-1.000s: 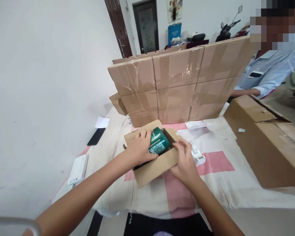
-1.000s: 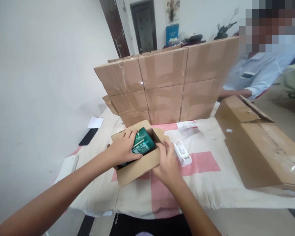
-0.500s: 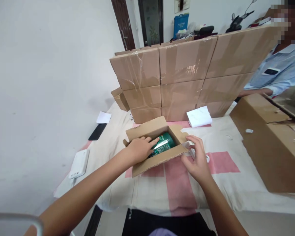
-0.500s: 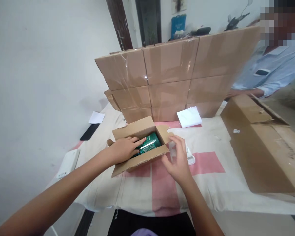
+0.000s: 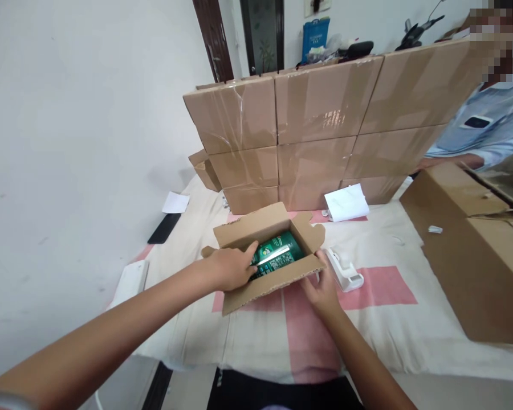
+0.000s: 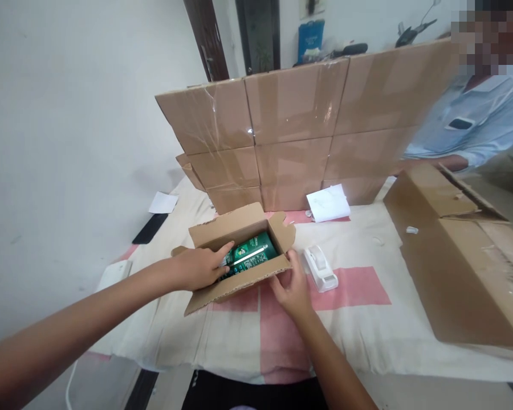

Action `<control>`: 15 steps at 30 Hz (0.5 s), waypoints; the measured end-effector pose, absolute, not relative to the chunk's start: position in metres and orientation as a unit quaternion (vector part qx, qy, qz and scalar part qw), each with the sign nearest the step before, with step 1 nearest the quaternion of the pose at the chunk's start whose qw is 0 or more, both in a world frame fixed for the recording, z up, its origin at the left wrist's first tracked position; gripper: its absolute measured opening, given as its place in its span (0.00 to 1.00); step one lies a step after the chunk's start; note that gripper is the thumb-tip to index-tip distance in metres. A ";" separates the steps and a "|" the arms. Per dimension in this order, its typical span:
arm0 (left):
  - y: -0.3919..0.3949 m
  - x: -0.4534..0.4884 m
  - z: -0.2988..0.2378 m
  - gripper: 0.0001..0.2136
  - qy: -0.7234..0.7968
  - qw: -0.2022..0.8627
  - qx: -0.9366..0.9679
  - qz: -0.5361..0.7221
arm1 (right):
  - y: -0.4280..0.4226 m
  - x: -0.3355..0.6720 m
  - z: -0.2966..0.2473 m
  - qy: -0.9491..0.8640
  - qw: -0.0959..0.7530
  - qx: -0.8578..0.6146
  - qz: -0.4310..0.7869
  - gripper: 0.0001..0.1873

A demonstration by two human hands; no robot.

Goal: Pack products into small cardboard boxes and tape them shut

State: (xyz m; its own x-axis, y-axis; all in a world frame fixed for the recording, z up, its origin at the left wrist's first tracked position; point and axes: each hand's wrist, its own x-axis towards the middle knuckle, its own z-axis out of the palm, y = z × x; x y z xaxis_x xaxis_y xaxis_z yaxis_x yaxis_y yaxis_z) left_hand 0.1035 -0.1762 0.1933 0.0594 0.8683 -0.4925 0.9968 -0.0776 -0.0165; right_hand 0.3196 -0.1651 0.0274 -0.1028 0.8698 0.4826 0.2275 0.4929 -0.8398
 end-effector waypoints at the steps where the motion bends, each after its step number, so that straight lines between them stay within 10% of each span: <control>1: -0.179 0.102 0.187 0.32 0.672 0.186 0.697 -0.168 | -0.164 0.320 0.028 -0.685 0.523 -0.410 0.299 0.25; 15: -0.200 0.082 0.148 0.29 0.725 0.229 0.643 0.097 | -0.168 0.319 0.029 -0.682 0.535 -0.410 0.282 0.13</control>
State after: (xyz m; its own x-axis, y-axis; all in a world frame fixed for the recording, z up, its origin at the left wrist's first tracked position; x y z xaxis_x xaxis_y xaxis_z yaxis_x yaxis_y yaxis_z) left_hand 0.0816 -0.1996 0.1481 -0.0692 0.9758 -0.2073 0.8873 0.1551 0.4343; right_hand 0.3188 -0.1679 0.0289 -0.0908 0.8621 0.4985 0.2575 0.5039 -0.8245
